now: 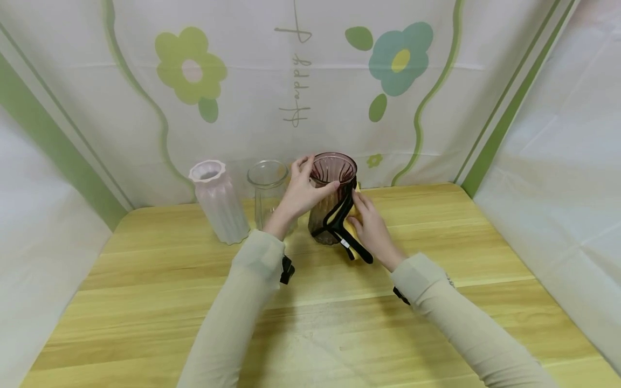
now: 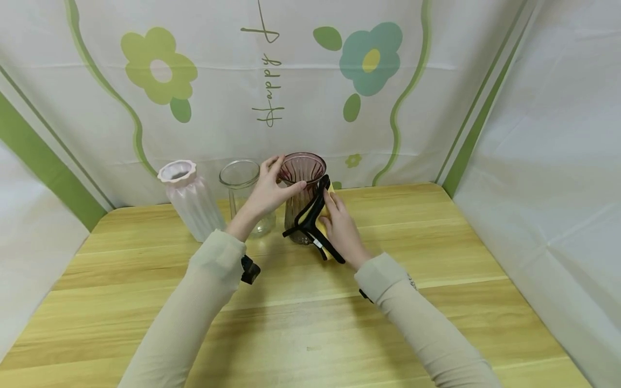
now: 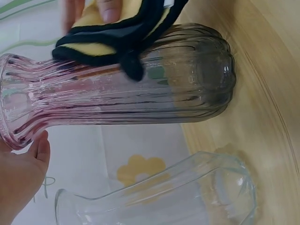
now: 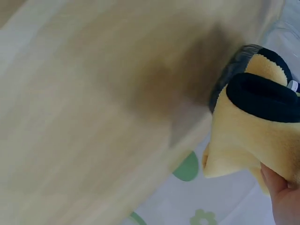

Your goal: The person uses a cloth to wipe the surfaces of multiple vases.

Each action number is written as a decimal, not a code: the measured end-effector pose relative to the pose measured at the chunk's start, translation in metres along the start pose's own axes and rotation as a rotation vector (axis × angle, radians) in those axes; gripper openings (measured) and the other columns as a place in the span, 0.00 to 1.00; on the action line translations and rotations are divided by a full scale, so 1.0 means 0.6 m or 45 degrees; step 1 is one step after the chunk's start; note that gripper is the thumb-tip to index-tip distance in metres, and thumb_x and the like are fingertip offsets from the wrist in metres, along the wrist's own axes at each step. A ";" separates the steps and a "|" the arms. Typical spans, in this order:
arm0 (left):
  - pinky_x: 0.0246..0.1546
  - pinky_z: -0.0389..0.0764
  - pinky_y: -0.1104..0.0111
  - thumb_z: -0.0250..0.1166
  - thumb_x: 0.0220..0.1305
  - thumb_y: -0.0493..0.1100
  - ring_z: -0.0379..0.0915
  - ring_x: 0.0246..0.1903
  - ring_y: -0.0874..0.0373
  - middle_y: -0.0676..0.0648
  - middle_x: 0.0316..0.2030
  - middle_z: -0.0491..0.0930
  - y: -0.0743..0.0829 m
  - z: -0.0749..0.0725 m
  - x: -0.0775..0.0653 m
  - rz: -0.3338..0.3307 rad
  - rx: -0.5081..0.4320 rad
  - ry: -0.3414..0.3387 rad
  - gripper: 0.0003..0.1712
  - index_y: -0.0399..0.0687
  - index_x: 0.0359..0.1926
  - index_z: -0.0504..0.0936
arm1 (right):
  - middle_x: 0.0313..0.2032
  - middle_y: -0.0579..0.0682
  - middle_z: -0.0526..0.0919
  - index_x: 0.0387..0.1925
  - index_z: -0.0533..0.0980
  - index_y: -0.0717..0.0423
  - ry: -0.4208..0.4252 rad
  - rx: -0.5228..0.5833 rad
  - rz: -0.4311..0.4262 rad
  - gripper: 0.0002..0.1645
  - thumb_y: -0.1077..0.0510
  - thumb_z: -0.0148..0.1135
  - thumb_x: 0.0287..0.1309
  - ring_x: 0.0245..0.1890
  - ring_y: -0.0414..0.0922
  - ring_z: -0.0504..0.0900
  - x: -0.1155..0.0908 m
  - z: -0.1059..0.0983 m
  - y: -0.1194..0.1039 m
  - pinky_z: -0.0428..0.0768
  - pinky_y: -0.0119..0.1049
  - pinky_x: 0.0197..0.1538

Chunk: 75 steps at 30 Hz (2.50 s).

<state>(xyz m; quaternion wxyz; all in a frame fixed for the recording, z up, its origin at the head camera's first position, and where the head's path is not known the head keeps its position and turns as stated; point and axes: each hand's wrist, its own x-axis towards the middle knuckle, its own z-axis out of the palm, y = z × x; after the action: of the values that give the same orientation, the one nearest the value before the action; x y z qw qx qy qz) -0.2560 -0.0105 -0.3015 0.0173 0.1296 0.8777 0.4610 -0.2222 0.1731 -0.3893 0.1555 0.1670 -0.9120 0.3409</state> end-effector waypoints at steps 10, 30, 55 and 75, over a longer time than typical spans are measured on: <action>0.68 0.64 0.50 0.68 0.53 0.64 0.54 0.70 0.44 0.46 0.74 0.42 0.000 0.007 -0.001 0.026 0.021 0.040 0.60 0.50 0.76 0.43 | 0.64 0.70 0.65 0.71 0.55 0.63 -0.132 -0.116 0.045 0.38 0.64 0.58 0.63 0.59 0.64 0.72 -0.023 0.015 0.031 0.75 0.53 0.60; 0.70 0.59 0.49 0.64 0.59 0.59 0.49 0.73 0.45 0.47 0.75 0.43 -0.004 0.002 0.010 0.012 0.035 0.001 0.54 0.52 0.76 0.43 | 0.69 0.65 0.60 0.73 0.52 0.60 0.132 0.069 -0.008 0.38 0.62 0.55 0.65 0.68 0.61 0.62 0.017 -0.009 -0.005 0.65 0.54 0.69; 0.67 0.66 0.53 0.65 0.58 0.61 0.59 0.68 0.43 0.46 0.74 0.43 -0.003 0.010 0.004 0.032 -0.027 0.045 0.56 0.51 0.76 0.41 | 0.64 0.68 0.65 0.72 0.55 0.60 -0.064 -0.047 0.050 0.38 0.64 0.57 0.63 0.59 0.63 0.72 -0.017 0.016 0.034 0.74 0.54 0.61; 0.69 0.64 0.55 0.64 0.61 0.59 0.56 0.70 0.44 0.47 0.75 0.42 -0.003 0.006 0.007 0.046 -0.051 0.003 0.54 0.50 0.76 0.41 | 0.66 0.66 0.64 0.70 0.57 0.65 0.074 0.042 -0.006 0.36 0.65 0.57 0.62 0.65 0.63 0.66 0.020 -0.012 -0.001 0.69 0.54 0.65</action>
<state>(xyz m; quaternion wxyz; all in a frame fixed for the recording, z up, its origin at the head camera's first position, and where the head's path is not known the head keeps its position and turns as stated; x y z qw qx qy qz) -0.2602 -0.0077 -0.3046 0.0106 0.1444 0.8658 0.4790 -0.2317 0.1752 -0.3792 0.1801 0.1616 -0.9010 0.3601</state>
